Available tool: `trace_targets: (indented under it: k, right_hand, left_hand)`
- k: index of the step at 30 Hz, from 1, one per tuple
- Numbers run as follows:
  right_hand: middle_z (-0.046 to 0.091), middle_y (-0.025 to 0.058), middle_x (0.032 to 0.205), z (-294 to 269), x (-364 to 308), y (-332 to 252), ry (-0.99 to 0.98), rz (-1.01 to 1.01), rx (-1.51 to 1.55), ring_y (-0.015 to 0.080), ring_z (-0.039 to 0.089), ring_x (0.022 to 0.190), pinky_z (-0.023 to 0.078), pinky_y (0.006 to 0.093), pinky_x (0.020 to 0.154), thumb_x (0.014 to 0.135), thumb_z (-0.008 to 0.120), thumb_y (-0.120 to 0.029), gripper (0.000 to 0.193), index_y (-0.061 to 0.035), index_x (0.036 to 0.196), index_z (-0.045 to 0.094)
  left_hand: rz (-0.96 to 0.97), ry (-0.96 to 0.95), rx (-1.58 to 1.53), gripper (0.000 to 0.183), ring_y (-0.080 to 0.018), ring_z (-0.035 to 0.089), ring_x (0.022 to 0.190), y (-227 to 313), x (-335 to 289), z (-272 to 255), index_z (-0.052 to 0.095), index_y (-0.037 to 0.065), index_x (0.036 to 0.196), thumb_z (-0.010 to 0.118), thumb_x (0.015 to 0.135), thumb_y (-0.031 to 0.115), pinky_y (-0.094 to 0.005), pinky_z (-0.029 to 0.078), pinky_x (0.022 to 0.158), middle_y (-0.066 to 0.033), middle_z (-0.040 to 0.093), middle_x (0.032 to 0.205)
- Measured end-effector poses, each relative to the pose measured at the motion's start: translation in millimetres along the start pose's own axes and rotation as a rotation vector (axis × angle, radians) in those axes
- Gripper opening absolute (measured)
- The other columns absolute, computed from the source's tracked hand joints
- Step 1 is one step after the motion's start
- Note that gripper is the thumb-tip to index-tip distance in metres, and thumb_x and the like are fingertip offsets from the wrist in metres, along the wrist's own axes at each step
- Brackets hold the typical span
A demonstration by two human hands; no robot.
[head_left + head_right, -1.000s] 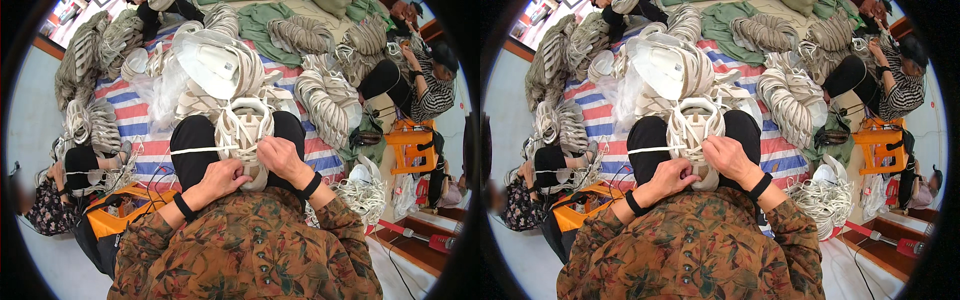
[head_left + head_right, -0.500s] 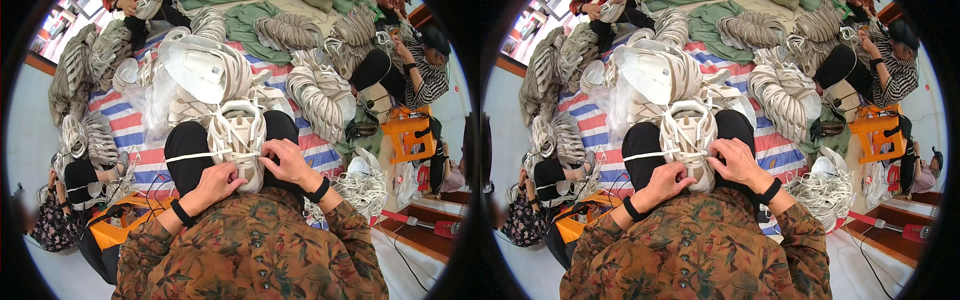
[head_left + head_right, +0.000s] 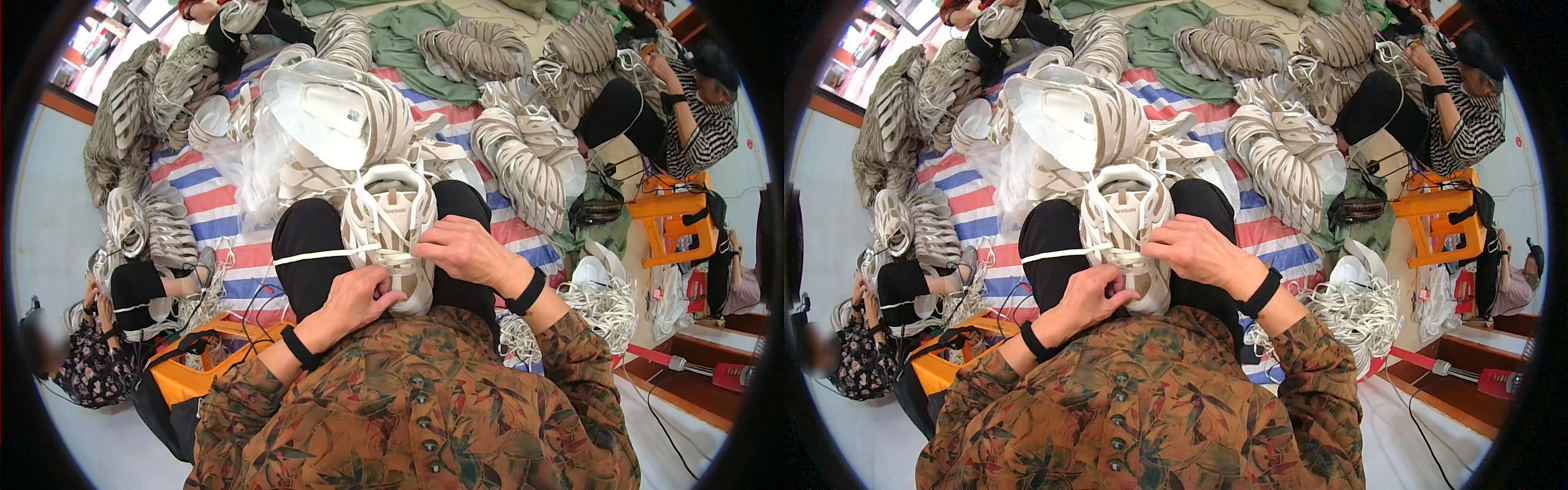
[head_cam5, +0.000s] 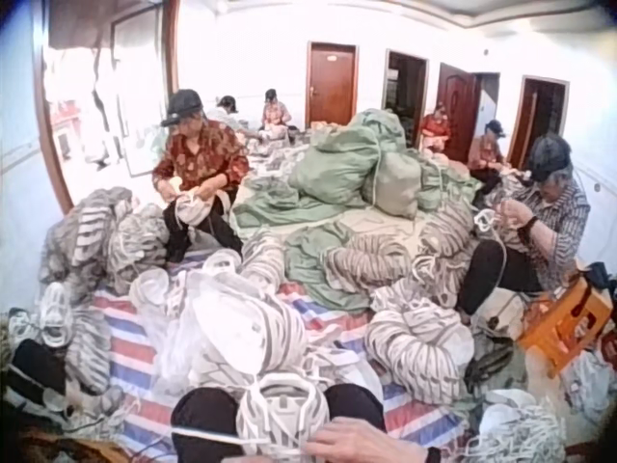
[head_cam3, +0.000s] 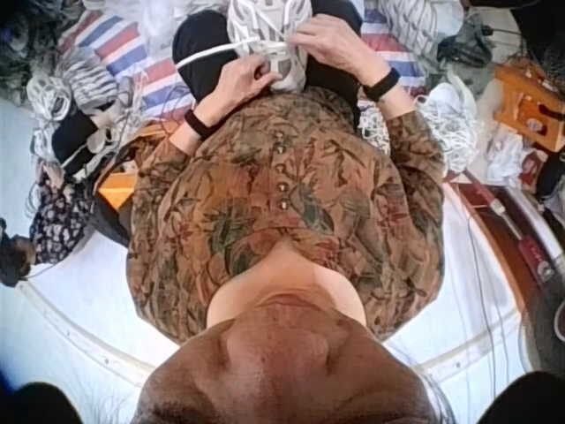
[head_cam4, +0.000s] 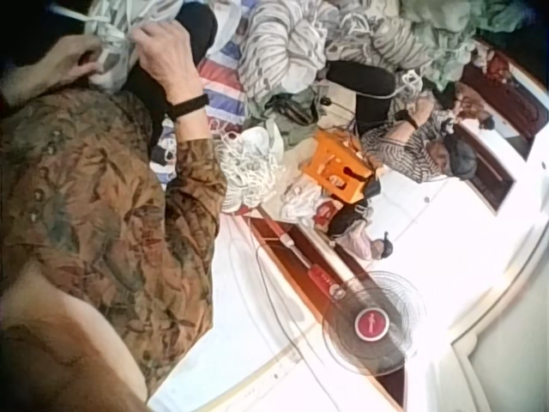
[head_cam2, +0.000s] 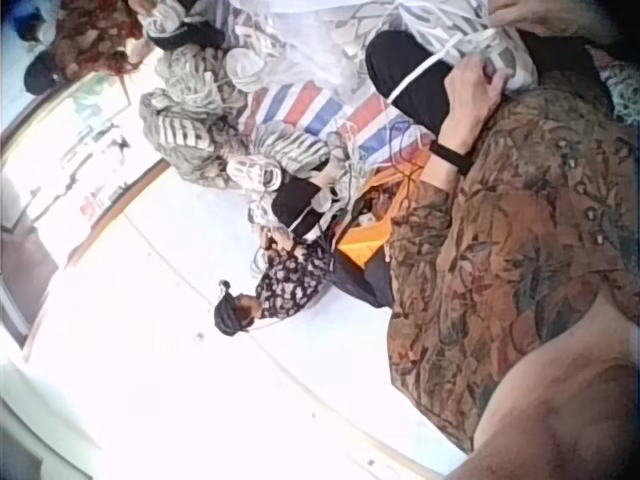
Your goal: The person is threading laces through the eyelets of a shoe upper.
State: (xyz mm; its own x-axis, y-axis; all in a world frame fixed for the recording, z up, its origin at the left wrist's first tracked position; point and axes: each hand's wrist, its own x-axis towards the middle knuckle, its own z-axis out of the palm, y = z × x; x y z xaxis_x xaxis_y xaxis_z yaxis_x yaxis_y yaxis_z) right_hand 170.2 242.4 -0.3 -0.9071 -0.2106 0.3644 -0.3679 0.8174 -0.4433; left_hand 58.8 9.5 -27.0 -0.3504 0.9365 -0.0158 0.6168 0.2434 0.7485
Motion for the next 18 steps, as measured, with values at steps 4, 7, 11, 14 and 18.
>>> trace_targets:
  k: [4, 7, 11, 14, 18]
  right_hand:
    - [0.058, 0.0048, 0.081, 5.5, 5.5, -8.1, 0.047, 0.015, 0.002, 0.0250, 0.062, 0.073, 0.049, 0.0366, 0.065, 0.073, 0.067, -0.004, 0.017, -0.0087, 0.087, 0.059]
    - [0.053, 0.0065, 0.078, 15.8, 6.0, -19.6, 0.091, 0.077, -0.021, 0.0261, 0.061, 0.070, 0.049, 0.0369, 0.062, 0.074, 0.066, -0.006, 0.017, -0.0085, 0.086, 0.055]
    - [0.049, 0.0082, 0.075, 35.6, 4.2, -33.6, 0.244, 0.209, -0.080, 0.0267, 0.060, 0.062, 0.049, 0.0368, 0.054, 0.077, 0.065, -0.004, 0.014, -0.0071, 0.082, 0.052]
    - [0.051, 0.0097, 0.075, 49.7, 2.0, -39.1, 0.371, 0.336, -0.146, 0.0282, 0.059, 0.059, 0.049, 0.0376, 0.051, 0.079, 0.064, -0.004, 0.013, -0.0060, 0.082, 0.051]
    - [0.055, 0.0166, 0.074, 62.5, -1.6, -46.3, 0.470, 0.681, -0.125, 0.0338, 0.061, 0.061, 0.050, 0.0416, 0.052, 0.085, 0.060, -0.005, 0.011, -0.0035, 0.084, 0.049]
  left_hand:
    - [0.011, 0.014, -0.006, 0.036, -0.0292, 0.059, 0.061, -0.7, 0.5, 1.1, 0.055, 0.006, 0.074, 0.081, 0.079, 0.029, -0.0381, 0.046, 0.054, -0.0088, 0.057, 0.066]
    - [0.019, 0.025, -0.012, 0.036, -0.0279, 0.058, 0.059, -1.4, 0.6, 2.2, 0.055, 0.006, 0.074, 0.082, 0.078, 0.029, -0.0367, 0.046, 0.053, -0.0089, 0.057, 0.066]
    - [0.012, 0.017, -0.012, 0.036, -0.0274, 0.058, 0.058, -3.4, -0.1, 3.6, 0.055, 0.006, 0.074, 0.082, 0.078, 0.028, -0.0367, 0.046, 0.053, -0.0088, 0.057, 0.065]
    - [-0.015, -0.002, -0.030, 0.035, -0.0272, 0.058, 0.058, -4.8, -0.1, 4.8, 0.056, 0.005, 0.075, 0.082, 0.079, 0.029, -0.0366, 0.046, 0.054, -0.0091, 0.057, 0.065]
    - [0.024, -0.014, -0.002, 0.033, -0.0299, 0.060, 0.063, -0.6, 0.8, 0.3, 0.055, 0.006, 0.076, 0.079, 0.081, 0.029, -0.0394, 0.047, 0.055, -0.0088, 0.058, 0.067]
